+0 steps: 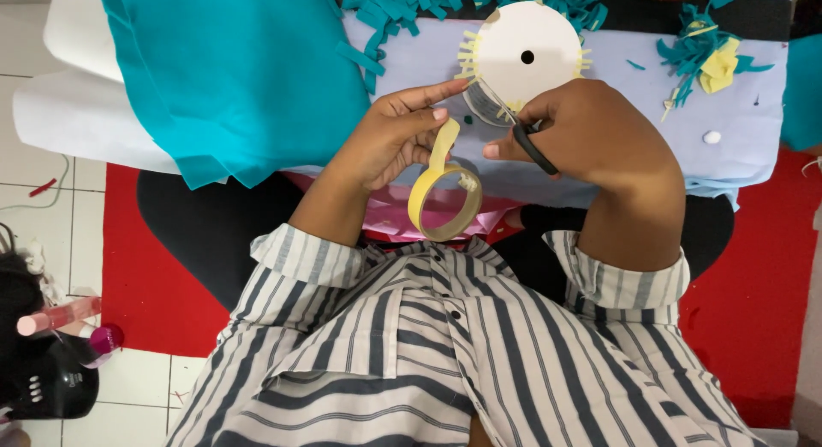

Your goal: The person is cutting thin strips of yellow ribbon and blue fabric using scissors for a handicraft project.

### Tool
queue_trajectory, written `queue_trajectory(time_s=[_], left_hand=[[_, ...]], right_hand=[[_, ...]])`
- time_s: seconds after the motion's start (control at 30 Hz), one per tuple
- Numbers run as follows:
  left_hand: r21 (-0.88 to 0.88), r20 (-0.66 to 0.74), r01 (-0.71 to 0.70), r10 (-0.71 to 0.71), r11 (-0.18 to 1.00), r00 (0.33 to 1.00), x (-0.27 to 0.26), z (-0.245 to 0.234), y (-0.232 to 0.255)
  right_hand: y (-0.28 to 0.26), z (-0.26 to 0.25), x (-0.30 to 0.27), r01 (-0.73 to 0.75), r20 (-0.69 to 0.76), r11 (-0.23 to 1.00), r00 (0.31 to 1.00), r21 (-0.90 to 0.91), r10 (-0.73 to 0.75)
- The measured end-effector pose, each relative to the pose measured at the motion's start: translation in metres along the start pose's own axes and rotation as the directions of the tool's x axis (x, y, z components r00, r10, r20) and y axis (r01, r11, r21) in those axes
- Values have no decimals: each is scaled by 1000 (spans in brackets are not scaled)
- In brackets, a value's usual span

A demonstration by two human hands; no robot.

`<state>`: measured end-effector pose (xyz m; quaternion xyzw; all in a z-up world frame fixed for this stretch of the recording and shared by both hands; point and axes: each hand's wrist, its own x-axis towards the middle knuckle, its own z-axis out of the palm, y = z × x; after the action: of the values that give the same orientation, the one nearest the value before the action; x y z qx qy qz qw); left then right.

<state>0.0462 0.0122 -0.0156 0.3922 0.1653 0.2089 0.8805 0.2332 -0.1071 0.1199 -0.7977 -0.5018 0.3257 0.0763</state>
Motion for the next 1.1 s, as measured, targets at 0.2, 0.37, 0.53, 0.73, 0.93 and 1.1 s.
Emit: queue_trajectory(time_s=[0.2,0.37,0.53,0.73,0.93,1.1], left_hand=[[-1,-6,7,-7,1000,1000,0,-1,0],[-16,0,15,-15,1000,1000,-1,-1,2],[-44,15,34,-33,998,999,-1,0,5],[-119,43,35,-30,992,999,1,-3,4],[-160,30,79,-75,984,997,2,-3,9],[-214,36,117,-111,970,993,5,-7,9]], right_hand=[[-1,0,1,-31,4,1000,1000,-3,31],[0,1,1,5,-18,1000,1000,23,-5],[0,2,1,31,-16,999,999,31,-30],[-2,2,2,-4,-4,1000,1000,22,4],[1,4,4,-2,-12,1000,1000,13,2],[0,3,3,17,-14,1000,1000,22,-16]])
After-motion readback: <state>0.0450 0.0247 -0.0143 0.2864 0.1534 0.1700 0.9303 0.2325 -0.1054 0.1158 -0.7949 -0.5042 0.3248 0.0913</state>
